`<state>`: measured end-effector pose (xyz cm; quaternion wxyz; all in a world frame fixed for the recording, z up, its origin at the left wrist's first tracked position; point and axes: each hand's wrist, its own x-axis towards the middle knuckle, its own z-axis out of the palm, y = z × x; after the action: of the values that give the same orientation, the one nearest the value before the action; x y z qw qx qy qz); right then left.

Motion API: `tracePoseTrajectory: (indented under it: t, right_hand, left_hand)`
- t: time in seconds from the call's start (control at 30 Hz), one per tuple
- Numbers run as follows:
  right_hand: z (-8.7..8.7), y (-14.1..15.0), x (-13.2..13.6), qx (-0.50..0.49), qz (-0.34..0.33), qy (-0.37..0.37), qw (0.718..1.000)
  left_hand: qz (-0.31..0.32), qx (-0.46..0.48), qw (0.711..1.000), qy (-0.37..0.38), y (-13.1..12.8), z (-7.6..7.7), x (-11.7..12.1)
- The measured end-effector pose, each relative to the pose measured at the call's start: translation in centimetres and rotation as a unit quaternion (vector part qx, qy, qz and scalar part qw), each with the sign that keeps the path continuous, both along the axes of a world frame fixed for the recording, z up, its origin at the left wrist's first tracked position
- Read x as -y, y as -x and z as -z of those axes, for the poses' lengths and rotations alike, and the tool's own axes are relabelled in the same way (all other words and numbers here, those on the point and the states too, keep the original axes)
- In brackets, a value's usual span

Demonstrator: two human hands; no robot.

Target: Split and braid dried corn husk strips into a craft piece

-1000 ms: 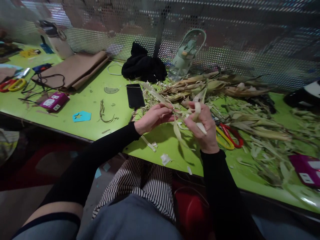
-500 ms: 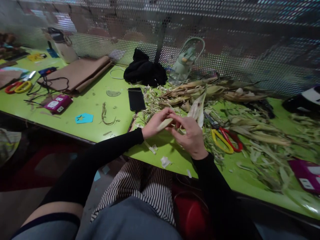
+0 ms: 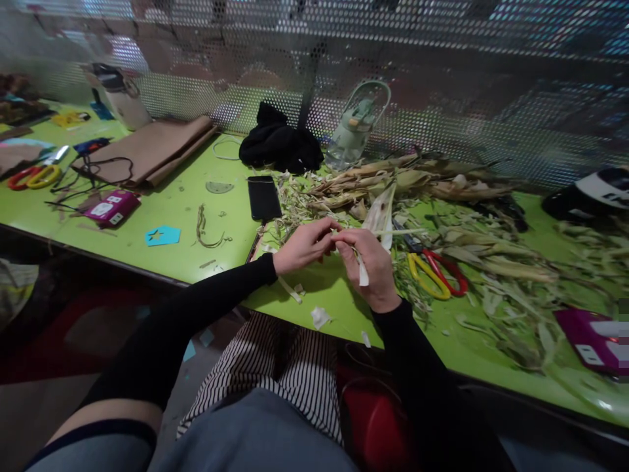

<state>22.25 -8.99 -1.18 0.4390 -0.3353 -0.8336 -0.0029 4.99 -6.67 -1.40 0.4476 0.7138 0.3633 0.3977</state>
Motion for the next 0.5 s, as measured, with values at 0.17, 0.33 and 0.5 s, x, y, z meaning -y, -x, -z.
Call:
tracePoseTrajectory:
  t: [0.17,0.33,0.5]
  right_hand:
    - [-0.26,-0.41,-0.1,-0.026,0.021,0.017,0.999]
    - [-0.4,-0.42,-0.01,-0.021,0.017,0.022,0.999]
    - [-0.43,-0.11,0.36,-0.011,0.017,0.015,1.0]
  left_hand:
    - [0.014,-0.055,0.997,-0.047,0.3,0.21,-0.62]
    - [-0.025,-0.179,0.961,-0.211,0.49,0.57,-0.85]
    - [-0.009,-0.18,0.969,-0.167,0.04,0.65,-0.64]
